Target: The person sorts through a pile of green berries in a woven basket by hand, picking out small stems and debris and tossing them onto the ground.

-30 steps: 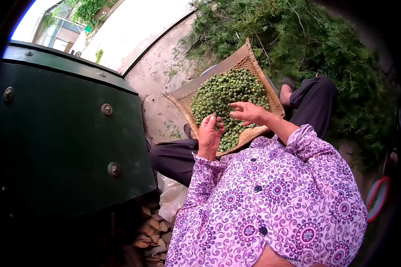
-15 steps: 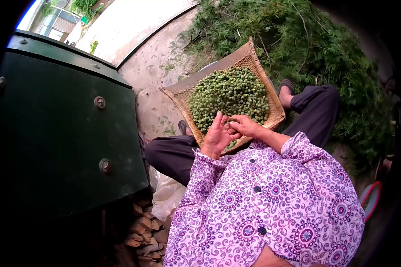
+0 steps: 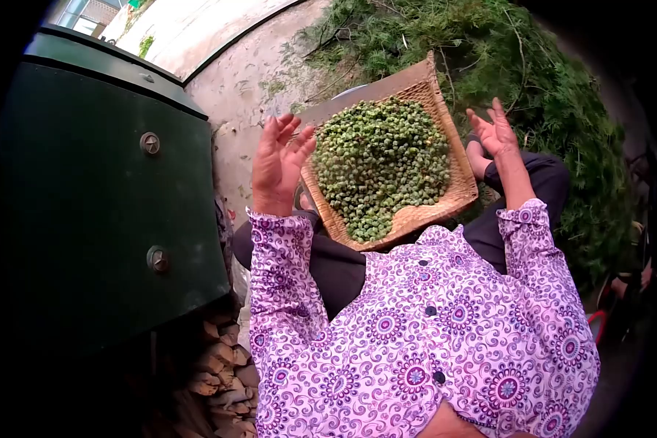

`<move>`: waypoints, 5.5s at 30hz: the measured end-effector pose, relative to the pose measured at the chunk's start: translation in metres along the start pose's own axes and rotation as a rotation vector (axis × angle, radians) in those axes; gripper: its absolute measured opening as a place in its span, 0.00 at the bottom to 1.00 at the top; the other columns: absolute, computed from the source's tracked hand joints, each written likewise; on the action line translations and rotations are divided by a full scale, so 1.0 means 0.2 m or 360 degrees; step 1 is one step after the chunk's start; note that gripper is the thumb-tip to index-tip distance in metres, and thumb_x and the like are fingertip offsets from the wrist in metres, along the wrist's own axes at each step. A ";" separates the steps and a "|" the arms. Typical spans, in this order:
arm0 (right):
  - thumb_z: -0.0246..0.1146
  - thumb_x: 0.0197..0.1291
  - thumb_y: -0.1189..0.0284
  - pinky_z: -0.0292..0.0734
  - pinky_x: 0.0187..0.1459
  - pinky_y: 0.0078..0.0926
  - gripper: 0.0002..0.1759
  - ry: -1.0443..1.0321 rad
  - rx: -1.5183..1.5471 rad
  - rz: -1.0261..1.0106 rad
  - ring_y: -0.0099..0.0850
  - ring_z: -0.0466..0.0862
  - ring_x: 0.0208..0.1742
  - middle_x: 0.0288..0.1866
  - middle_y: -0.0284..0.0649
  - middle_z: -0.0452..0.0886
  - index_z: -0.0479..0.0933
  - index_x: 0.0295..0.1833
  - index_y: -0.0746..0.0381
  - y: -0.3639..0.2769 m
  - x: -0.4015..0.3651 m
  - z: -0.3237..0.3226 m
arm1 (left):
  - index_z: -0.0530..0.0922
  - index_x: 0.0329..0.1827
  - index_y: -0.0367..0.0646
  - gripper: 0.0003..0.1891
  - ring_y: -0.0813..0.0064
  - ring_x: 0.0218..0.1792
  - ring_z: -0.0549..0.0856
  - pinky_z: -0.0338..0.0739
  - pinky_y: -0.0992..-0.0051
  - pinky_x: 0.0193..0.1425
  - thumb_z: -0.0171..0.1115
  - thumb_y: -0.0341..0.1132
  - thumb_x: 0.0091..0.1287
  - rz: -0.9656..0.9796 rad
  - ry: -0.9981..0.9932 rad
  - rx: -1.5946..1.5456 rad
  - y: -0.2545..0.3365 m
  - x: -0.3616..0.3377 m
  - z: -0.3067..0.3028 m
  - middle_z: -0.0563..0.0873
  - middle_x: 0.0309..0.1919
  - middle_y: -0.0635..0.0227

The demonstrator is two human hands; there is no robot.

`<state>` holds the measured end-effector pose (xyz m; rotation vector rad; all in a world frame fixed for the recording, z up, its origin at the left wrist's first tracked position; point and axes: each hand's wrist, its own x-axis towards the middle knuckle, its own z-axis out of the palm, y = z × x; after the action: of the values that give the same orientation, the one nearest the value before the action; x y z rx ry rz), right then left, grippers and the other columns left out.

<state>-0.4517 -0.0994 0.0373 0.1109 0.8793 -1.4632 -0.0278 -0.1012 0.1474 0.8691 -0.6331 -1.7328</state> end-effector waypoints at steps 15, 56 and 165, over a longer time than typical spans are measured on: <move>0.62 0.44 0.73 0.73 0.40 0.42 0.07 -0.1801 -0.3248 -0.0428 0.47 0.77 0.40 0.37 0.47 0.74 0.75 0.31 0.62 1.35 -0.42 0.18 | 0.75 0.44 0.36 0.18 0.65 0.43 0.80 0.77 0.69 0.44 0.51 0.45 0.68 0.0116 0.0154 0.0036 0.09 0.10 0.05 0.80 0.43 0.57; 0.60 0.44 0.75 0.76 0.24 0.24 0.05 -0.0608 -0.2548 0.0255 0.27 0.80 0.22 0.22 0.40 0.80 0.79 0.27 0.64 0.93 -0.25 -0.02 | 0.78 0.40 0.38 0.13 0.85 0.30 0.79 0.74 0.83 0.34 0.58 0.41 0.64 -0.0076 -0.0300 0.1085 -0.16 0.12 0.14 0.82 0.31 0.71; 0.63 0.42 0.71 0.76 0.36 0.34 0.08 -0.0866 -0.3175 -0.0593 0.40 0.82 0.31 0.27 0.47 0.81 0.79 0.30 0.63 1.06 -0.10 0.02 | 0.78 0.45 0.34 0.17 0.77 0.35 0.82 0.77 0.77 0.40 0.63 0.37 0.56 0.0066 -0.0189 0.1305 -0.20 0.08 0.07 0.84 0.37 0.63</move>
<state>-0.2587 -0.0523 -0.0415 -1.8634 1.5117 -0.2927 -0.0652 -0.1036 0.1222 1.2891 -1.4826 -1.4816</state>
